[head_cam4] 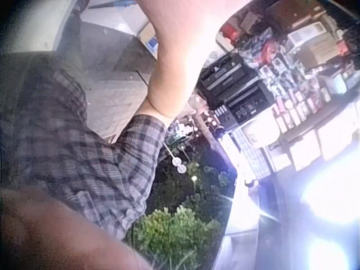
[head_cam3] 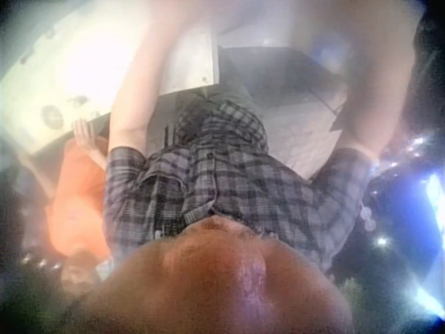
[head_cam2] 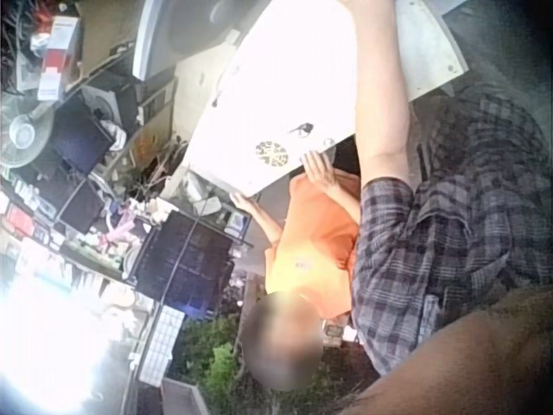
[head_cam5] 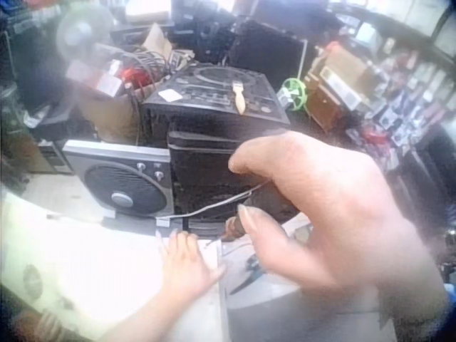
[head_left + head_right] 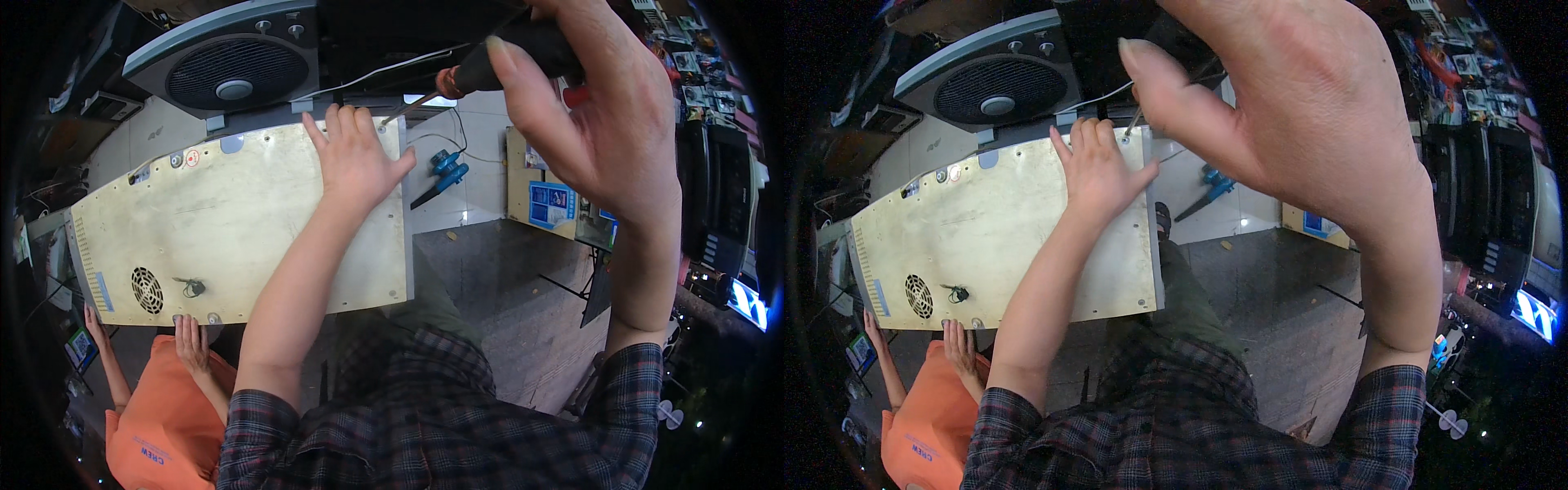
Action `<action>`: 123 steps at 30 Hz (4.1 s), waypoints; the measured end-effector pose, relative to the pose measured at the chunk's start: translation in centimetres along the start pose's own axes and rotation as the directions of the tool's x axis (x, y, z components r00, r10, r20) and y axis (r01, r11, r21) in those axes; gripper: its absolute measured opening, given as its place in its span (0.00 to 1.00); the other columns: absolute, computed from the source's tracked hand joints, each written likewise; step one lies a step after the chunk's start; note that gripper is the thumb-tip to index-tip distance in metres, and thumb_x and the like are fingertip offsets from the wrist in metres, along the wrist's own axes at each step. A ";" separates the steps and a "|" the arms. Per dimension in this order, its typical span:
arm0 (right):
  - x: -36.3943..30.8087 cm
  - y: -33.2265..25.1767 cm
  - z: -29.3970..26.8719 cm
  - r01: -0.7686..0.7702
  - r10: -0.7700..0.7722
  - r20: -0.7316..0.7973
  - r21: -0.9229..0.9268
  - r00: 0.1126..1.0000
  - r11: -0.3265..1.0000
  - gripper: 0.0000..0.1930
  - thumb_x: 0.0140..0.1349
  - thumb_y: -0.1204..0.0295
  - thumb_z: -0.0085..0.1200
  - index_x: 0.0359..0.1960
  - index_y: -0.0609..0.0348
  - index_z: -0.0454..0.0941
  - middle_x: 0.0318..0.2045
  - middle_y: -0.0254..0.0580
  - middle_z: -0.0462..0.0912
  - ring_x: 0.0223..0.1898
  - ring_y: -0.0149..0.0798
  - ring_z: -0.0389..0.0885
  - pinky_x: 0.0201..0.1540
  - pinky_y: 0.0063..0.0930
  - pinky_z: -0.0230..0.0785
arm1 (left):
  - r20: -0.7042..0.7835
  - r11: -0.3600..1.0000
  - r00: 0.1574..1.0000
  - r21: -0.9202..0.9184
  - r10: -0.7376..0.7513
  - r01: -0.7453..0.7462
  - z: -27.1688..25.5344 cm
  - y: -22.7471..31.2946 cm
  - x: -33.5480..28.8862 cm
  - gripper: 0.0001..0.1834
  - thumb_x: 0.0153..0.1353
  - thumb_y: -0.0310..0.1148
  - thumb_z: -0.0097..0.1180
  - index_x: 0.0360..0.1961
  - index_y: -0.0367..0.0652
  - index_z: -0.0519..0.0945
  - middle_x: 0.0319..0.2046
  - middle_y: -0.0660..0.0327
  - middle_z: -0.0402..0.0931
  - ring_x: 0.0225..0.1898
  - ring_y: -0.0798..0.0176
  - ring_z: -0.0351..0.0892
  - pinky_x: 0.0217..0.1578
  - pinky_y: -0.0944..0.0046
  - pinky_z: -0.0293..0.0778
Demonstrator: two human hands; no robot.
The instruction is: The person uses a screwdriver to remove multiple screws from the back panel of a large electronic device, likely a television. A second person assists by holding the device steady. The person places the removed screws into a small plastic container.
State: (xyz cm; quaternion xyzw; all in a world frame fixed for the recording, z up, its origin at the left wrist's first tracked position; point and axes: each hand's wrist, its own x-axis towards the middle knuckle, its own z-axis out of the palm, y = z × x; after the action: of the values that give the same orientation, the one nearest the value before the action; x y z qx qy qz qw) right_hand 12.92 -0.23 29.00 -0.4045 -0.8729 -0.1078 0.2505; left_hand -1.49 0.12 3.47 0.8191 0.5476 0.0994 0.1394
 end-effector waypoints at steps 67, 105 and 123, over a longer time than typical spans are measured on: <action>0.0 0.2 -1.2 -0.234 0.164 0.274 0.250 0.948 0.940 0.22 0.66 0.69 0.63 0.58 0.65 0.73 0.44 0.53 0.82 0.43 0.49 0.86 0.45 0.37 0.80 | -0.083 0.994 0.992 -0.055 0.091 -0.096 0.8 -0.2 0.0 0.45 0.57 0.58 0.66 0.59 0.26 0.73 0.57 0.42 0.71 0.66 0.45 0.67 0.77 0.35 0.39; -2.1 -0.5 1.2 -0.194 0.206 -0.009 0.298 0.978 0.935 0.32 0.66 0.77 0.59 0.71 0.62 0.61 0.54 0.57 0.80 0.49 0.50 0.86 0.52 0.38 0.79 | -0.084 0.993 0.992 -0.069 0.094 -0.100 0.7 -0.1 -0.1 0.44 0.55 0.58 0.68 0.58 0.28 0.74 0.57 0.43 0.72 0.66 0.45 0.67 0.77 0.34 0.39; -2.7 1.2 3.4 -0.117 0.177 -0.101 0.436 0.979 0.893 0.31 0.64 0.80 0.62 0.69 0.62 0.67 0.55 0.52 0.81 0.56 0.46 0.83 0.59 0.35 0.75 | -0.180 0.985 0.976 -0.091 0.127 -0.145 1.1 -0.3 -0.1 0.41 0.52 0.55 0.69 0.54 0.29 0.75 0.53 0.43 0.72 0.63 0.42 0.68 0.74 0.32 0.42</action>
State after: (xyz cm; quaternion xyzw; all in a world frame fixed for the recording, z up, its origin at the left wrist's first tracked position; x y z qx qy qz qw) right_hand 14.13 0.12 24.70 -0.3963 -0.8226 0.0775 0.4004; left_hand -1.42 0.01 2.37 0.8345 0.4944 0.2078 0.1266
